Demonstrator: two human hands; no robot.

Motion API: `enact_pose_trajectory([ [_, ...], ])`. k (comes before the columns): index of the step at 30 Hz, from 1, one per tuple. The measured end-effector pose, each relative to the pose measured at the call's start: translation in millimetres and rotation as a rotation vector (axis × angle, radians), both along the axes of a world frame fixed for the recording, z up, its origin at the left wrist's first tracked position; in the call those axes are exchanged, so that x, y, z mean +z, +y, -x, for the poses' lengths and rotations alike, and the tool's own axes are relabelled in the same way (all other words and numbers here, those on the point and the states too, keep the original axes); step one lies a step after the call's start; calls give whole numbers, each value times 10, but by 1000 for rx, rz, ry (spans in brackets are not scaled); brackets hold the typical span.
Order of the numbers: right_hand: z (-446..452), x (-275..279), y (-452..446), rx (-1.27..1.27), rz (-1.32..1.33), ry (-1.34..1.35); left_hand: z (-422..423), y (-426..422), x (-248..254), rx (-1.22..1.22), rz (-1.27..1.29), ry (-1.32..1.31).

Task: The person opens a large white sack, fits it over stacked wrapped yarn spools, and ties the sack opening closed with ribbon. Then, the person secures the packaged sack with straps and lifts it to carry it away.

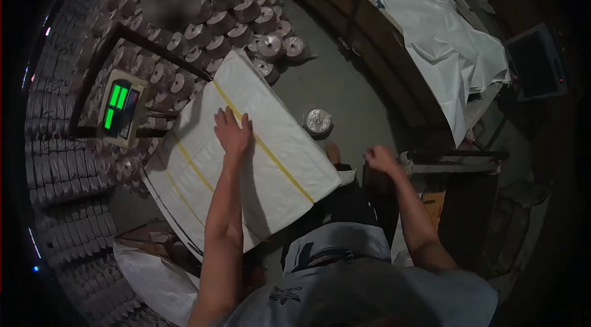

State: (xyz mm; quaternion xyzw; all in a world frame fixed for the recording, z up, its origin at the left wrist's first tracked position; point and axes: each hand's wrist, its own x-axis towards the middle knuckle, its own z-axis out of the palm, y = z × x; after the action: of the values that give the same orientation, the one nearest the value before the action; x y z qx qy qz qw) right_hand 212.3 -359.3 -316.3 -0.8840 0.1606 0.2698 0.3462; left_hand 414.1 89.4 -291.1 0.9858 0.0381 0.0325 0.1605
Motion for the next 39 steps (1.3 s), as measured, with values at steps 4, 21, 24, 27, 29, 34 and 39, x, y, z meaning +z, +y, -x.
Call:
enact_pose_trajectory([
  [4, -1281, -1191, -108, -155, -207, -47, -362, 18, -392, 71, -121, 101],
  [21, -2671, -5416, 231, 376, -67, 216, -632, -151, -806, 54, -90, 168],
  [24, -2549, -5884, 496, 449, 29, 104, -444, 141, -783, -17, -150, 229],
  [27, -2493, -6146, 724, 374, 80, -105, -441, 106, -766, 43, -122, 268],
  [29, -2417, -6218, 830, 361, 89, -144, -480, 37, -789, 66, -113, 290],
  [34, -2497, -6964, 928, 276, 323, -316, -544, 17, -886, 92, -90, 306],
  [39, -3023, -6326, 779, 325, 285, -25, -517, 65, -885, 101, -68, 280],
])
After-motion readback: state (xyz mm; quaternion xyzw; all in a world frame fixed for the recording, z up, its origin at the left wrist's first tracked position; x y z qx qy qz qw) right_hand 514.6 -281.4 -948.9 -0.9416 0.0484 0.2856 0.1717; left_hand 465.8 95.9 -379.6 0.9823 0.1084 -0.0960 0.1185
